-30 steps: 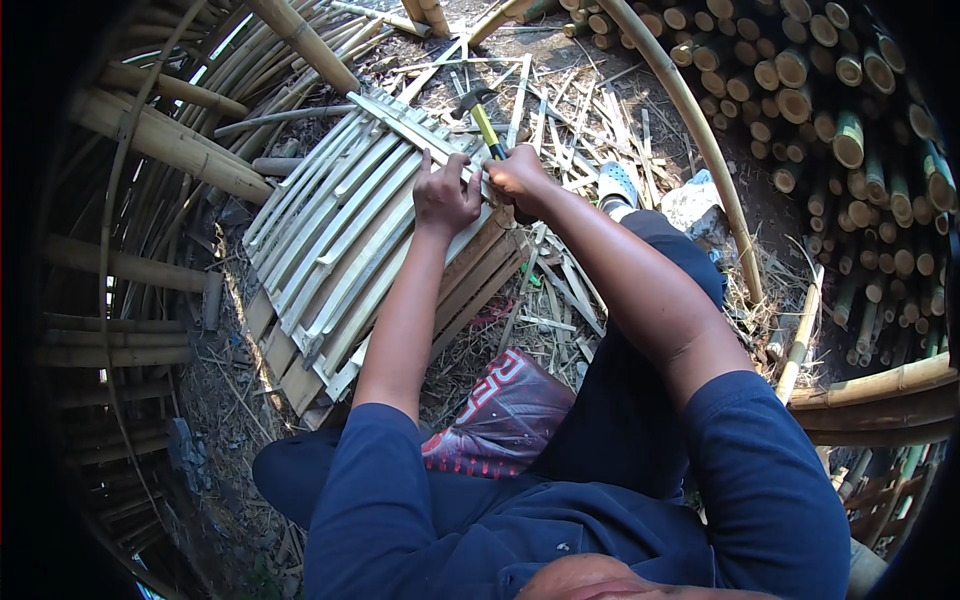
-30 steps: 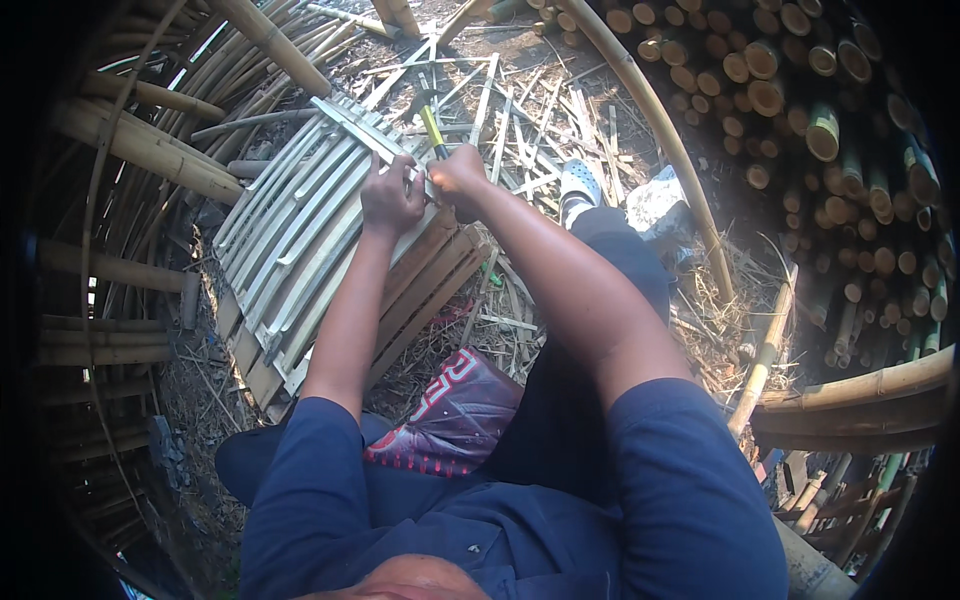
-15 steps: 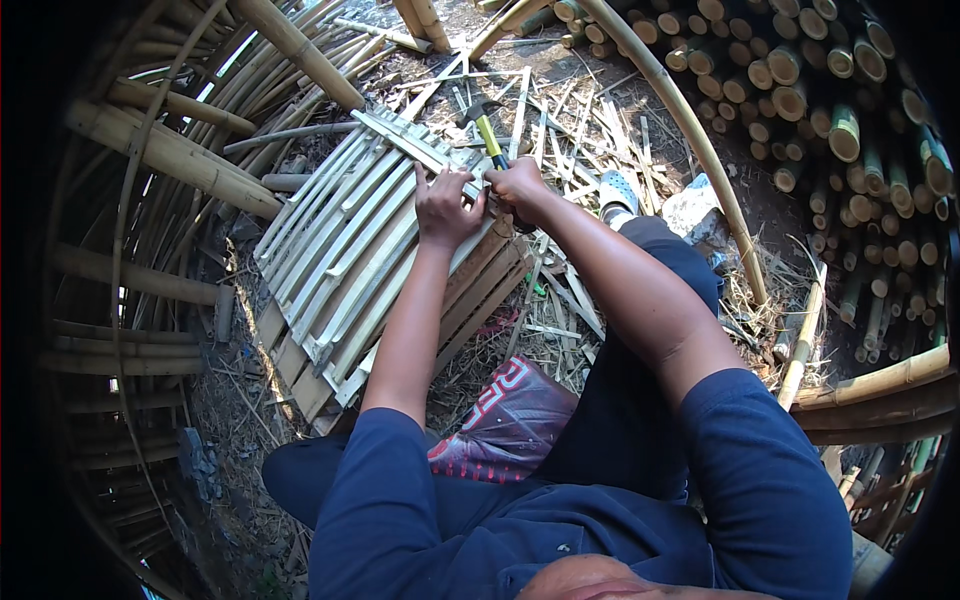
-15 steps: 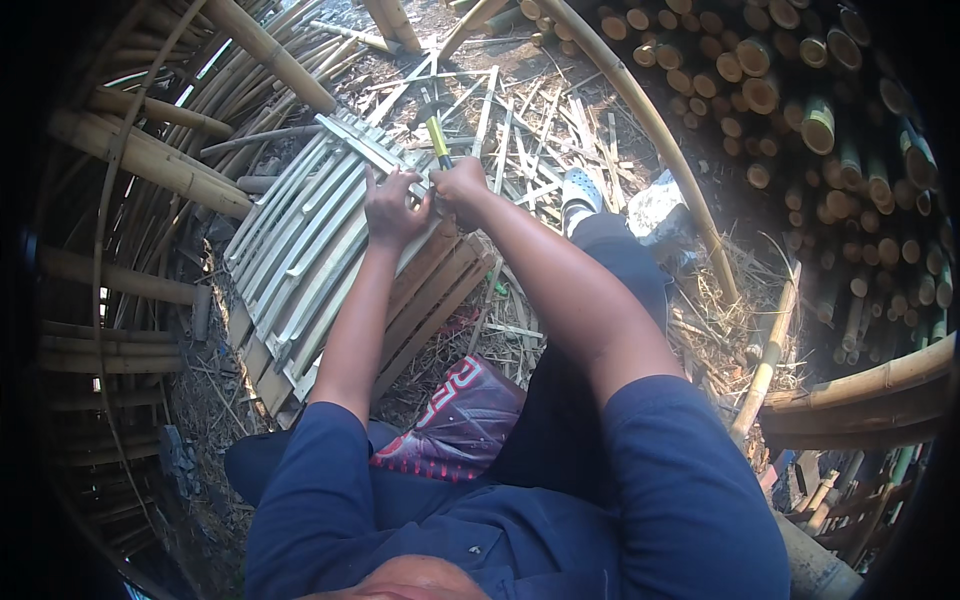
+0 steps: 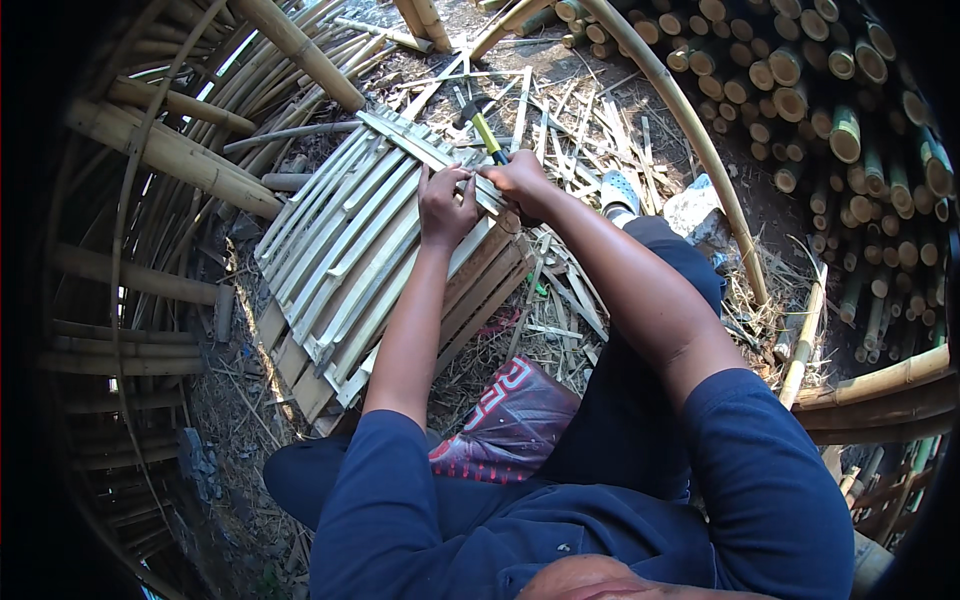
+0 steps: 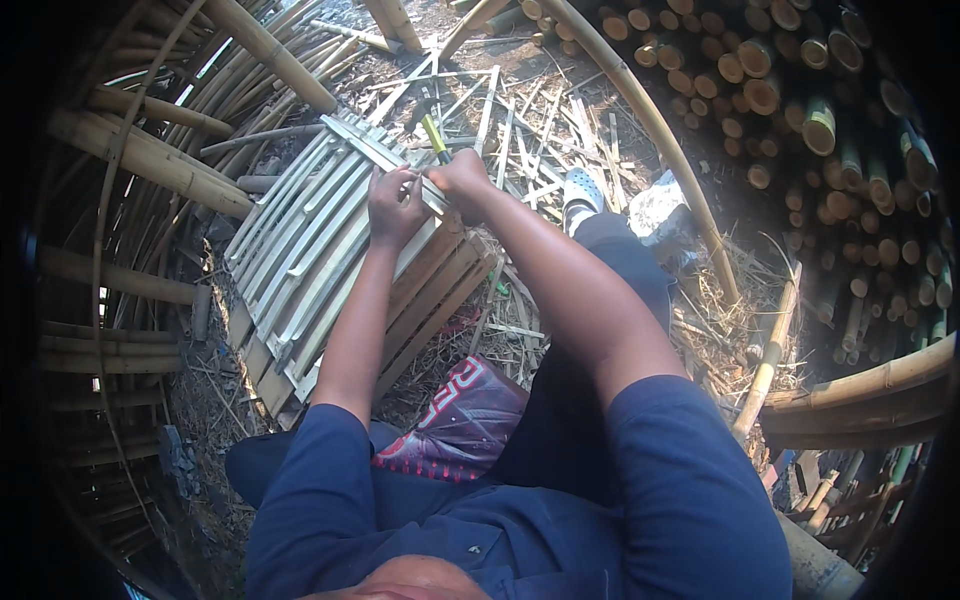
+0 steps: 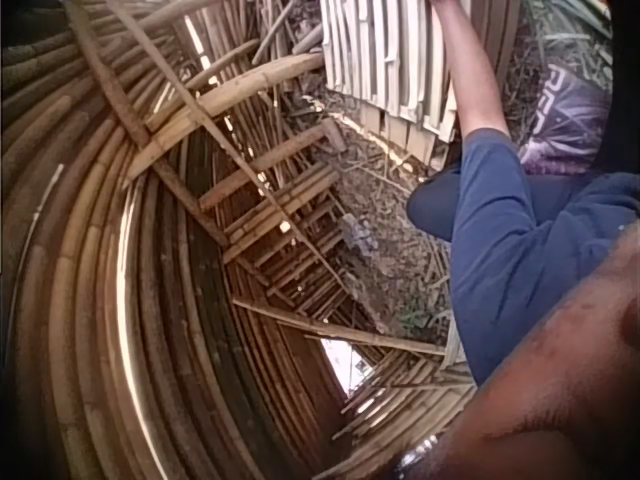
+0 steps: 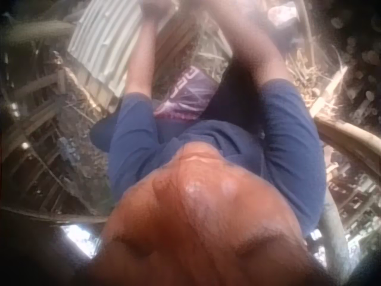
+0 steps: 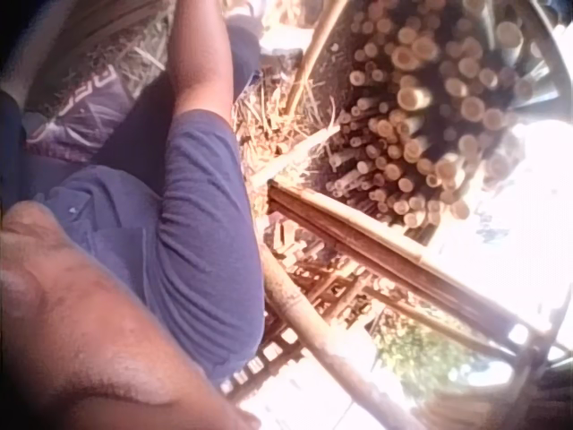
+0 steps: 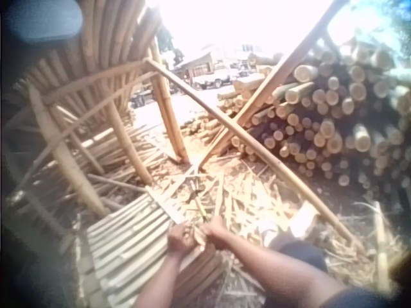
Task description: The person constructs a bamboo structure by nailing bamboo strips onto a wooden frame using a hammer and measuring distances with a measuring tape.
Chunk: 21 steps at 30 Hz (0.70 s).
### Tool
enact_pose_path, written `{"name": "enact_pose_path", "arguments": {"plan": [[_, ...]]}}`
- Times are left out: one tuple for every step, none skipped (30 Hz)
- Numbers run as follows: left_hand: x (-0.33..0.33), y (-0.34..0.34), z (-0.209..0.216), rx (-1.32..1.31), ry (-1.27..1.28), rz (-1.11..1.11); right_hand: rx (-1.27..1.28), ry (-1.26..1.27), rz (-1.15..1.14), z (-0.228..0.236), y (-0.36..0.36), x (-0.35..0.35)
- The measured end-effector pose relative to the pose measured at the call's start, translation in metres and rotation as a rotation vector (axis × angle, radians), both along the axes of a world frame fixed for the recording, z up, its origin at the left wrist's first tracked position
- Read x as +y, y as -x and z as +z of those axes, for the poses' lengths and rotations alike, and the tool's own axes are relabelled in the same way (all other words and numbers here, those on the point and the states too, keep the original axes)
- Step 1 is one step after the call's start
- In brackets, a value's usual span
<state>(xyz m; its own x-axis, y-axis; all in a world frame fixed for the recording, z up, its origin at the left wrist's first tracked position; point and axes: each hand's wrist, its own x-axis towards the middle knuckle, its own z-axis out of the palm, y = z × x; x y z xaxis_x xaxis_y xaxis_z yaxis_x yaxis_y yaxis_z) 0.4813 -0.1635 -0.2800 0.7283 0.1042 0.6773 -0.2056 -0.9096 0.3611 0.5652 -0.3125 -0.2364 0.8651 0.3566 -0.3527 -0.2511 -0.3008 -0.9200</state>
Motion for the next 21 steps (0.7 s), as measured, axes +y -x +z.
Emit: {"name": "enact_pose_path", "arguments": {"plan": [[0.003,0.001,-0.001,0.004,0.053,0.01,-0.055,0.061,0.045,0.005,-0.001,-0.001],[-0.002,0.0,0.0,-0.052,0.084,0.012,-0.112,0.127,0.081,0.007,-0.007,-0.007],[-0.005,-0.001,0.001,-0.022,0.186,0.039,-0.169,0.193,0.119,0.008,-0.012,-0.013],[-0.009,-0.001,0.003,0.009,0.288,0.067,-0.129,0.19,0.13,0.009,-0.014,-0.019],[-0.009,0.0,0.003,0.039,0.387,0.1,-0.166,0.218,0.167,0.011,-0.013,-0.024],[-0.009,0.0,0.003,0.019,0.405,0.135,-0.203,0.246,0.203,0.012,-0.01,-0.028],[-0.008,0.001,0.004,0.023,0.341,0.15,-0.239,0.275,0.24,0.014,-0.007,-0.032],[-0.006,0.001,0.004,0.027,0.278,0.163,-0.27,0.361,0.254,0.019,-0.003,-0.036],[-0.005,0.001,0.004,0.031,0.215,0.177,-0.271,0.396,0.275,0.017,-0.003,-0.038],[-0.004,0.001,0.003,0.035,0.208,0.172,-0.272,0.43,0.298,0.017,-0.001,-0.039],[-0.004,0.0,0.002,0.039,0.2,0.167,-0.273,0.463,0.319,0.017,0.0,-0.04],[-0.003,0.0,0.002,0.044,0.192,0.163,-0.267,0.509,0.36,0.018,0.002,-0.041],[-0.002,0.001,0.0,0.054,0.214,0.159,-0.281,0.502,0.344,0.017,0.004,-0.041],[-0.004,0.0,0.0,0.064,0.236,0.149,-0.294,0.495,0.323,0.013,0.003,-0.042],[-0.005,-0.001,0.0,0.073,0.258,0.14,-0.307,0.489,0.303,0.009,0.002,-0.042],[-0.006,-0.002,0.001,0.079,0.262,0.138,-0.304,0.485,0.303,0.006,0.0,-0.043],[-0.006,-0.002,0.001,0.086,0.264,0.138,-0.3,0.478,0.305,0.004,-0.001,-0.042],[-0.007,-0.003,0.001,0.093,0.267,0.138,-0.296,0.473,0.306,0.003,-0.002,-0.042],[-0.008,-0.003,0.001,0.079,0.261,0.143,-0.282,0.466,0.307,0.001,-0.003,-0.043],[-0.007,-0.003,0.0,0.065,0.253,0.153,-0.266,0.456,0.312,0.003,-0.003,-0.043],[-0.006,-0.003,0.0,0.052,0.245,0.162,-0.251,0.447,0.317,0.004,-0.002,-0.043]]}}
